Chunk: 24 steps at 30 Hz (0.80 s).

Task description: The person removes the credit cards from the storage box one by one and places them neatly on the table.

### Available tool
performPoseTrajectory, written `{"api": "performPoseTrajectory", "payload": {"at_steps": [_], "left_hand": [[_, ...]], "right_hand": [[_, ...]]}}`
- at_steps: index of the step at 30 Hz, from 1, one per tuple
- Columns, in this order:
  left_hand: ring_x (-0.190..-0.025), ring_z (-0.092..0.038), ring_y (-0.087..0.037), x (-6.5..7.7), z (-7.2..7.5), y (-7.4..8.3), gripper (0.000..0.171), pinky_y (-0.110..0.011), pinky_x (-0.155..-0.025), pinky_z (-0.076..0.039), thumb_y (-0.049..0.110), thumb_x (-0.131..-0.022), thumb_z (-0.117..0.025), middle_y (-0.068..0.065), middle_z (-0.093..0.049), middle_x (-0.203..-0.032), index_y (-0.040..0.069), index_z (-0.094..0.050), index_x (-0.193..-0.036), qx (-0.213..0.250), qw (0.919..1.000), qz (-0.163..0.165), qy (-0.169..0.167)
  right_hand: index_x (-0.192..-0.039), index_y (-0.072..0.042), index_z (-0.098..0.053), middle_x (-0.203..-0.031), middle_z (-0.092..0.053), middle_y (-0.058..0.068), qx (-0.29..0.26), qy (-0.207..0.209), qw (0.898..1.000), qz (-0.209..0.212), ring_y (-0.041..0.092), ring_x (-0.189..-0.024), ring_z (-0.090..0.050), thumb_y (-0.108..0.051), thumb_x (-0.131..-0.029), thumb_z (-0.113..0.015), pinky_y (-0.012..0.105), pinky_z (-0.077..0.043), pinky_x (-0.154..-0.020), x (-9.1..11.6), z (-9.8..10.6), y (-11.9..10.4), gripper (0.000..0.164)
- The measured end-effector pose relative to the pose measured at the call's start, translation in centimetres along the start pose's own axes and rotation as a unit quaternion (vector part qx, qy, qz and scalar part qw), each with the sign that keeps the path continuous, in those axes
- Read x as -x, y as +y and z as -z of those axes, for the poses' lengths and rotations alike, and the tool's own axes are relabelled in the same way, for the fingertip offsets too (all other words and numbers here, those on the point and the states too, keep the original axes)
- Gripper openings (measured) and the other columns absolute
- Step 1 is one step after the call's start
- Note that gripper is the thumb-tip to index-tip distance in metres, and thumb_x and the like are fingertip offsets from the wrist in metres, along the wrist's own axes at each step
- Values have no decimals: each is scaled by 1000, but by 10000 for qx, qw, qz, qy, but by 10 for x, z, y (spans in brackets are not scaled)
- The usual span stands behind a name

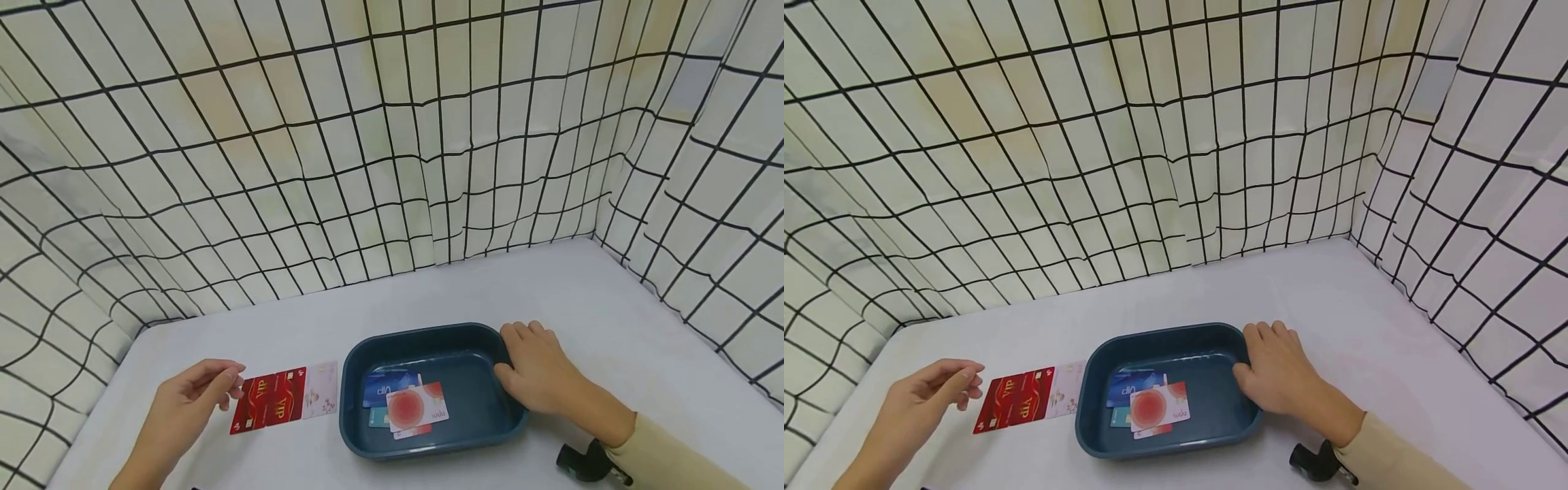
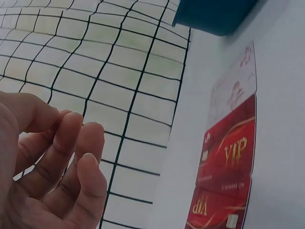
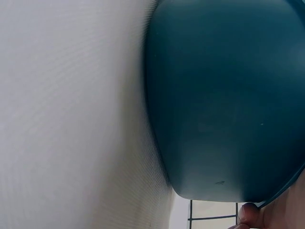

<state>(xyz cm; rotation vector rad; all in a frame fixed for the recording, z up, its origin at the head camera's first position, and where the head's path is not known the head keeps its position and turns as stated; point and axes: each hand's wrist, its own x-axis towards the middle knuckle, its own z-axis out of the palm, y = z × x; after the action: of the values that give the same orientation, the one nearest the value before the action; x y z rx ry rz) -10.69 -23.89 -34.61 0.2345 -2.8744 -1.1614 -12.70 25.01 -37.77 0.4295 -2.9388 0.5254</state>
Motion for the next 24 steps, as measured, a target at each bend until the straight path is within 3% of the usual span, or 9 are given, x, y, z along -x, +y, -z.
{"api": "performPoseTrajectory", "payload": {"at_steps": [6,11,19,24], "left_hand": [[-80,-67,-7,7,-12,19,31,-18,-70,-56,37,-104,-62,-3,-75,-95,12,-69,-121,-233,9966,-784,-40],[-78,-67,-7,10,-23,33,23,-18,-70,-57,30,-102,-65,1,-73,-91,12,-71,-116,-51,9916,-1273,-239],[-89,-69,0,9,-32,66,12,-17,-82,-58,25,-101,-67,-1,-76,-105,19,-72,-110,20,9752,-2130,-601],[-86,-69,-1,8,-39,87,10,-19,-79,-59,25,-101,-68,1,-77,-104,24,-73,-109,-98,9646,-2519,-773]], "right_hand": [[-99,-11,-58,-85,-52,-1,-79,-30,10000,-19,19,-81,-37,-20,-89,-58,34,-30,-74,0,-5,-2,14],[-100,-9,-59,-86,-53,1,-74,-69,9999,-46,20,-81,-38,-20,-88,-57,34,-30,-74,0,-7,-2,16],[-102,-8,-59,-88,-54,2,-39,-24,10000,-33,20,-83,-39,-21,-88,-56,35,-30,-73,-1,-1,0,19],[-107,-5,-60,-91,-56,5,-5,-44,10000,-48,22,-84,-39,-20,-89,-55,35,-30,-73,0,-1,0,24]]}}
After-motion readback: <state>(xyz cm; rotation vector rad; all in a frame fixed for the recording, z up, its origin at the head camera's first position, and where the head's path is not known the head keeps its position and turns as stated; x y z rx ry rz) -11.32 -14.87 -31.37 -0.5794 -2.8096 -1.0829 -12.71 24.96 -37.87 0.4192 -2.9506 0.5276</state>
